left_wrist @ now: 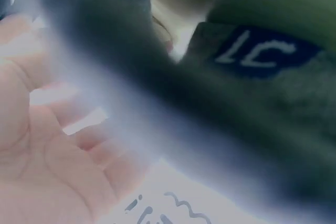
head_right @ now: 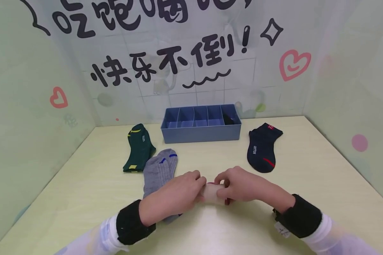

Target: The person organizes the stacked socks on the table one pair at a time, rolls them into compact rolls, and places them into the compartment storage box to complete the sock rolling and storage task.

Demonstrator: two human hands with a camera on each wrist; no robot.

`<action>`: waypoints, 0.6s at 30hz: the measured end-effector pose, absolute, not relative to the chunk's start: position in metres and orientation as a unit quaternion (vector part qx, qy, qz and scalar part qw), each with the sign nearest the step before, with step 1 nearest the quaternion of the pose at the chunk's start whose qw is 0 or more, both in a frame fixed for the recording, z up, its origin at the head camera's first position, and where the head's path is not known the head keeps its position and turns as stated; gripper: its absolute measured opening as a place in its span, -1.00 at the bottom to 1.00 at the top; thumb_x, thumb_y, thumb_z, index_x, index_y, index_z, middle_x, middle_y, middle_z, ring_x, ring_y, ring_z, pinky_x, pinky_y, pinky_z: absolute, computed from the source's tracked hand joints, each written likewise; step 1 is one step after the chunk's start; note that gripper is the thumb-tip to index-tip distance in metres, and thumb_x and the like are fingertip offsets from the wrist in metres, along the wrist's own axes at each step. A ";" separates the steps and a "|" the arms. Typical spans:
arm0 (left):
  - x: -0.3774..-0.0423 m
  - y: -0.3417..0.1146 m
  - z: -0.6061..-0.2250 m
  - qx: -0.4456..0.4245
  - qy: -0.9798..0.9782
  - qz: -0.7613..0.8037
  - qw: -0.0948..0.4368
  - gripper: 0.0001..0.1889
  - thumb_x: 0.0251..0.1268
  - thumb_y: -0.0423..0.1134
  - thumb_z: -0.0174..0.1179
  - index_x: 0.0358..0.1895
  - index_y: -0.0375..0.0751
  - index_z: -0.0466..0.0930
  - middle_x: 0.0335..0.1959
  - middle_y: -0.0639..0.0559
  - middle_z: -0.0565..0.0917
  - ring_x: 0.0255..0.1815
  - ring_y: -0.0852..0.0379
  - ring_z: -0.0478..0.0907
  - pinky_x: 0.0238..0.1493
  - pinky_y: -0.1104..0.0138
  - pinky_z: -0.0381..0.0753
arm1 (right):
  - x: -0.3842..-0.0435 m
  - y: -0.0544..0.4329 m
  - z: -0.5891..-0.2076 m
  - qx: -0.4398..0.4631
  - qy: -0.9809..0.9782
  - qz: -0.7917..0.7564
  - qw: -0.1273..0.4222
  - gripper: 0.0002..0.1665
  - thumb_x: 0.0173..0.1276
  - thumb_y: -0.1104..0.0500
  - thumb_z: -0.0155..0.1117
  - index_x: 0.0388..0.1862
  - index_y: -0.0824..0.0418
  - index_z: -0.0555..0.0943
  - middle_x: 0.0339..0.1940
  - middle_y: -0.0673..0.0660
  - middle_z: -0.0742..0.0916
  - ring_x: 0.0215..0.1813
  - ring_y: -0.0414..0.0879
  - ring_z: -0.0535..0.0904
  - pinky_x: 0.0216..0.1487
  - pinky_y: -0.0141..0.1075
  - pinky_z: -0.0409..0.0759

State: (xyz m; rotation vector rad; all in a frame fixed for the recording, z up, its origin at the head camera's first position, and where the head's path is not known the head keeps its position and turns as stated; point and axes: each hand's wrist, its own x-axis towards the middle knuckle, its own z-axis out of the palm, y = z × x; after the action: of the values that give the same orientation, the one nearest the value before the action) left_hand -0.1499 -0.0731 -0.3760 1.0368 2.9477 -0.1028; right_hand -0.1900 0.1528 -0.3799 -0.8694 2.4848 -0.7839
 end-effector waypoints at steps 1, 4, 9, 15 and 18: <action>-0.150 -0.074 -0.377 0.331 0.943 -0.036 0.000 -0.70 0.53 -0.10 0.32 0.18 -0.11 0.67 -0.07 0.02 0.68 -0.22 0.19 0.51 -0.24 0.40 0.67 | -0.191 0.153 -0.380 -0.299 0.888 -0.286 0.201 -0.59 0.37 0.18 0.33 0.18 0.24 0.71 -0.39 -0.09 0.83 -0.42 -0.27 0.70 -0.23 -0.40 0.60; -0.152 -0.075 -0.378 0.330 0.943 -0.039 -0.013 -0.74 0.53 -0.09 0.31 0.12 -0.10 0.71 -0.06 0.03 0.65 -0.23 0.18 0.49 -0.31 0.40 0.65 | -0.192 0.153 -0.380 -0.273 0.894 -0.296 0.196 -0.64 0.38 0.16 0.34 0.12 0.21 0.76 -0.15 0.00 0.80 -0.35 -0.23 0.70 -0.17 -0.37 0.63; -0.155 -0.075 -0.378 0.330 0.943 -0.031 -0.011 -0.74 0.56 -0.02 0.28 0.05 -0.08 0.76 -0.07 0.06 0.64 -0.27 0.20 0.47 -0.29 0.41 0.66 | -0.190 0.152 -0.380 -0.264 0.885 -0.329 0.197 -0.72 0.41 0.19 0.38 0.06 0.18 0.71 -0.20 0.04 0.75 -0.43 -0.15 0.75 -0.26 -0.35 0.68; -0.158 -0.075 -0.376 0.326 0.945 -0.015 0.001 -0.75 0.53 -0.03 0.33 0.01 -0.12 0.74 -0.17 0.08 0.68 -0.37 0.24 0.47 -0.32 0.43 0.60 | -0.183 0.151 -0.377 -0.318 0.894 -0.284 0.137 -0.85 0.45 0.20 0.35 -0.07 0.01 0.60 -0.37 -0.15 0.70 -0.39 -0.32 0.66 -0.26 -0.38 0.59; -0.158 -0.075 -0.376 0.328 0.945 -0.010 -0.008 -0.75 0.51 -0.07 0.35 0.02 -0.14 0.66 -0.26 0.07 0.70 -0.43 0.24 0.46 -0.39 0.43 0.52 | -0.179 0.149 -0.377 -0.359 0.902 -0.229 0.076 -0.90 0.46 0.20 0.36 -0.11 0.00 0.66 -0.41 -0.21 0.66 -0.37 -0.38 0.51 -0.28 -0.42 0.54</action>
State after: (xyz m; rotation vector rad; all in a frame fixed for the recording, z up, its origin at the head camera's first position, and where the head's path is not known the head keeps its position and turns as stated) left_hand -0.1577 -0.0749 -0.3757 1.0353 2.9829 -0.0313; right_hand -0.1792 0.1488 -0.3768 -1.0749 2.7042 -0.6851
